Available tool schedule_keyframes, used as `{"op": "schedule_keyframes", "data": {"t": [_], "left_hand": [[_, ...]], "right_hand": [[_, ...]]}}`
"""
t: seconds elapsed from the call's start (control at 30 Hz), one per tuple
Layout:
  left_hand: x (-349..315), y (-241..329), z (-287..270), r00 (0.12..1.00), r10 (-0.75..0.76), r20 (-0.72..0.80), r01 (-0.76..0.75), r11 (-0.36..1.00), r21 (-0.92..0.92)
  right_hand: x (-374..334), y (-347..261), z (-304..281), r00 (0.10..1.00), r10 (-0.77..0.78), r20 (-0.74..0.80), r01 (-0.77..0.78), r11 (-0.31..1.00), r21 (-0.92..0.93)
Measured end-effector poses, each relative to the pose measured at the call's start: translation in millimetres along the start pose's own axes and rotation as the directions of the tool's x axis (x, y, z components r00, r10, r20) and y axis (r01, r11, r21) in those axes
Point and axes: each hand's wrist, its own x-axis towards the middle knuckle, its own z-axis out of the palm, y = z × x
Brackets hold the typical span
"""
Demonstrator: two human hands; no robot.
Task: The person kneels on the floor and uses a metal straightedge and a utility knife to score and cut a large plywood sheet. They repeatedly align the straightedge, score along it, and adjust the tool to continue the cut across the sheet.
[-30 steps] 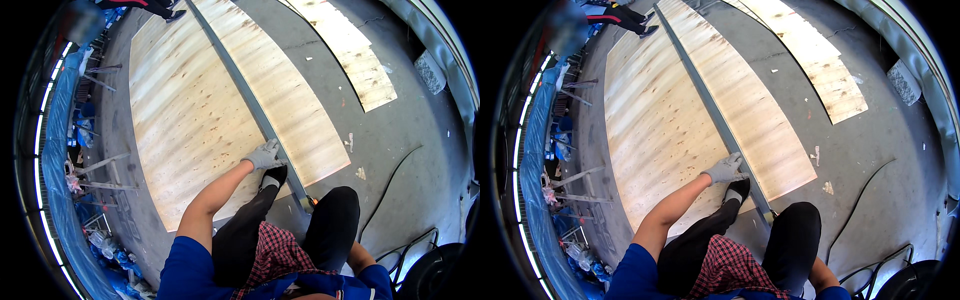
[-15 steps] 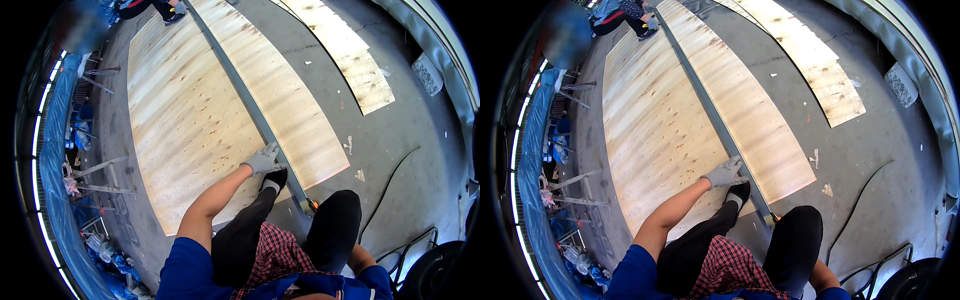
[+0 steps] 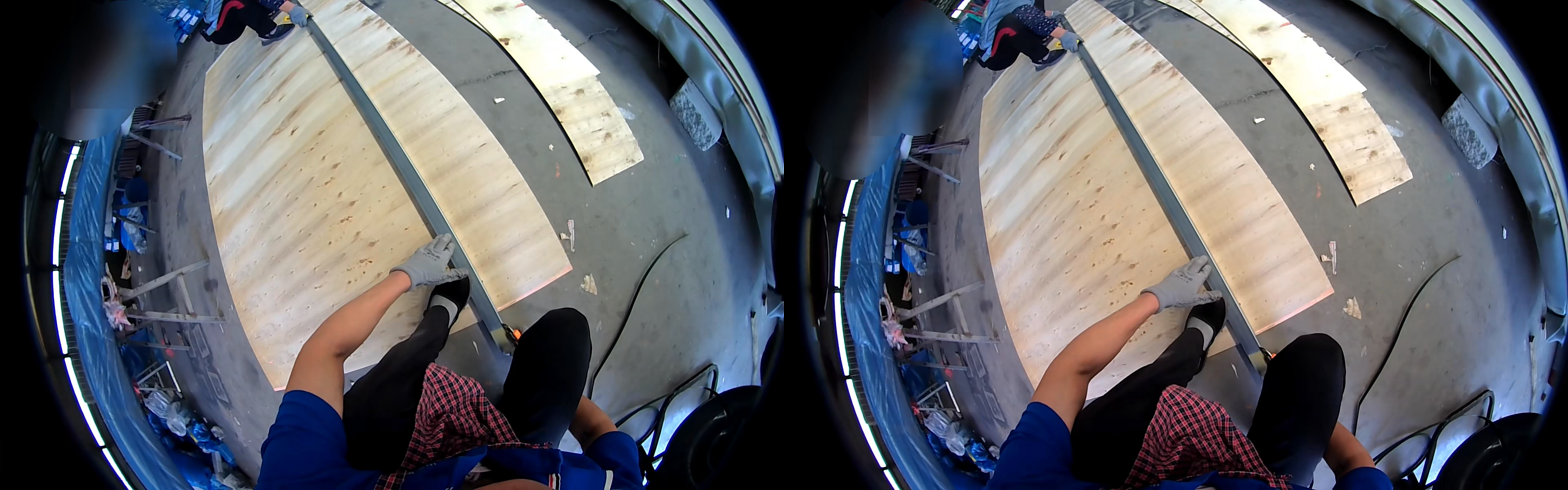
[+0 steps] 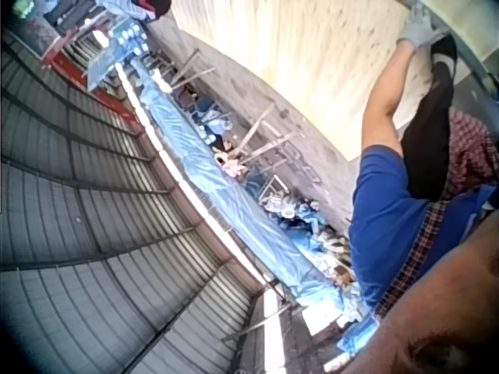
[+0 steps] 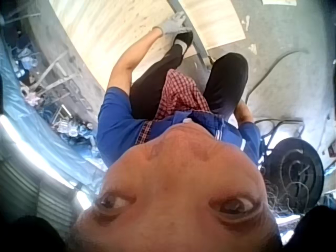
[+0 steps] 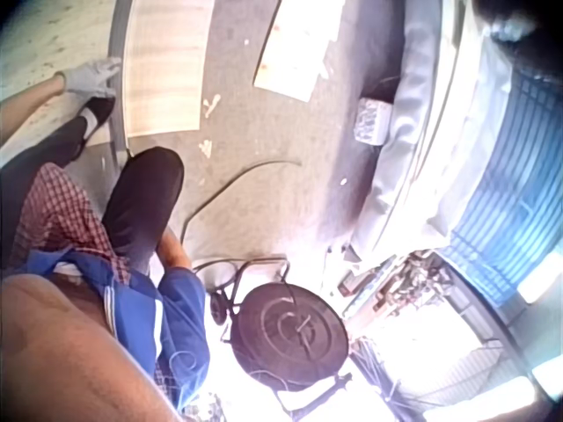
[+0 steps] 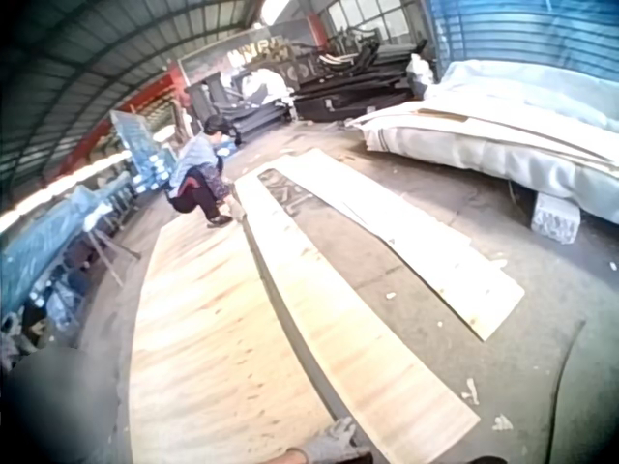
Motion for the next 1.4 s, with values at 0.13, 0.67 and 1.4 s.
{"op": "schedule_keyframes", "data": {"t": [0.13, 0.67, 1.4], "left_hand": [[2.2, -0.7, 1.5, 0.999, 0.027, -0.017, -0.027, 1.0, -0.001], [15.1, -2.1, 4.8, 0.98, 0.148, -0.132, -0.155, 0.987, -0.039], [4.8, 6.2, 9.0, 0.99, -0.016, -0.137, 0.034, 0.991, 0.13]], "right_hand": [[1.5, -1.1, -1.2, 1.0, 0.006, -0.007, -0.006, 1.0, 0.006], [-10.0, -9.1, -4.0, 0.998, 0.028, -0.049, -0.025, 0.998, 0.054], [-10.0, -35.5, -14.2, 0.997, 0.077, -0.016, -0.075, 0.994, 0.081]]}}
